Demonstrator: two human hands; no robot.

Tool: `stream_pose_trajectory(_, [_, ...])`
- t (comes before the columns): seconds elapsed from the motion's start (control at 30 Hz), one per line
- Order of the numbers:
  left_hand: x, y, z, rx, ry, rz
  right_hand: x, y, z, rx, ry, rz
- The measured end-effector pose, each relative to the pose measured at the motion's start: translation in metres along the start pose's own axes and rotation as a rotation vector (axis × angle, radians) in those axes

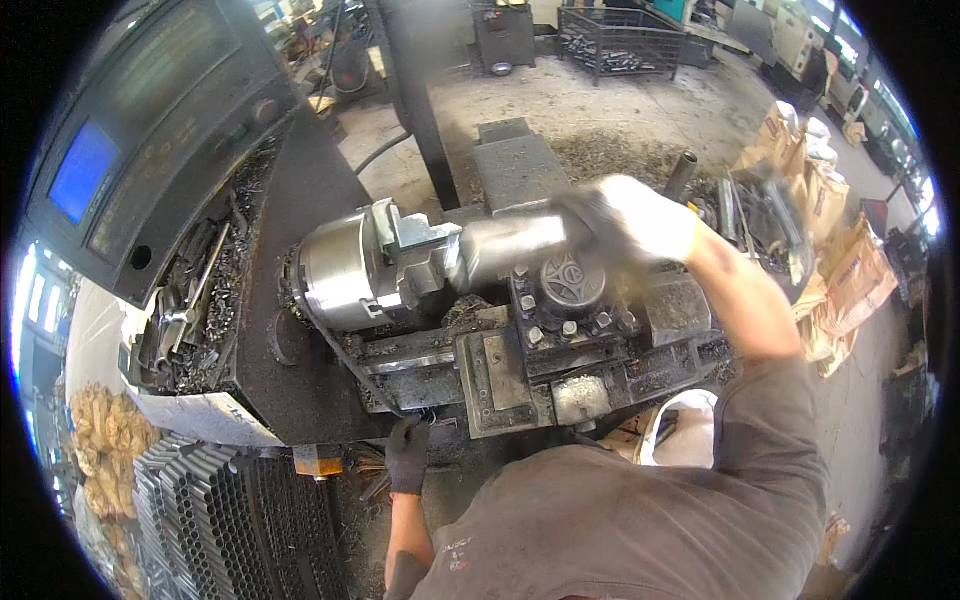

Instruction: The person repeatedly loads short metal tubes into a lathe chuck, operates the machine to machine the parts, and then removes the finished pieces. The cycle of loading, machining, and unloading is repeated continuously throughout the clip.

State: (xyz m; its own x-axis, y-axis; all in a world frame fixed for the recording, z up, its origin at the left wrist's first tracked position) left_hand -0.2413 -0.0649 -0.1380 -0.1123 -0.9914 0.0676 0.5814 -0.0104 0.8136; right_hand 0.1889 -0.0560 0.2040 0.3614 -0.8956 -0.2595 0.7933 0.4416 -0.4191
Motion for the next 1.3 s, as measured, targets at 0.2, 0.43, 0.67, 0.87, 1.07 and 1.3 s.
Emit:
stream_pose_trajectory(0.2, [0.049,-0.141,0.067,0.86,0.484,0.373,-0.06,0.164,-0.082,0.487,-0.45,-0.485])
stream_pose_trajectory(0.43, [0.063,-0.17,0.139,1.021,0.628,0.505,-0.049,0.217,-0.17,-0.131,-0.593,-0.446])
stream_pose_trajectory(0.67, [0.047,-0.161,0.144,1.159,0.312,0.488,-0.151,0.147,-0.2,-1.133,-0.474,-0.585])
stream_pose_trajectory(0.87, [0.055,-0.18,0.167,0.782,0.593,0.375,-0.134,0.093,-0.146,-0.201,-0.339,-0.294])
stream_pose_trajectory(1.07, [0.082,0.007,0.227,-0.425,1.076,0.094,0.001,-0.016,-0.037,-0.479,0.331,-0.211])
stream_pose_trajectory(1.3, [-0.075,0.298,0.199,-0.769,0.84,-0.606,0.102,-0.061,-0.069,-0.674,0.355,-0.251])
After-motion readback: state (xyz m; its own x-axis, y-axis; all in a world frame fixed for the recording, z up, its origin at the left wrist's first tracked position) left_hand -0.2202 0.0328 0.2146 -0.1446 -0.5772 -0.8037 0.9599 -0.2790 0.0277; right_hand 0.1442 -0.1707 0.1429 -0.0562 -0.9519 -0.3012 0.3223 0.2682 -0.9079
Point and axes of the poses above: each hand's wrist, its own x-axis away from the middle knuckle, its own z-axis out of the back of the hand, y = z × x, the point moved 10 cm from there along -x, towards the middle knuckle, and after that the axes turned 9 degrees about -x, right-handed, at the moved point
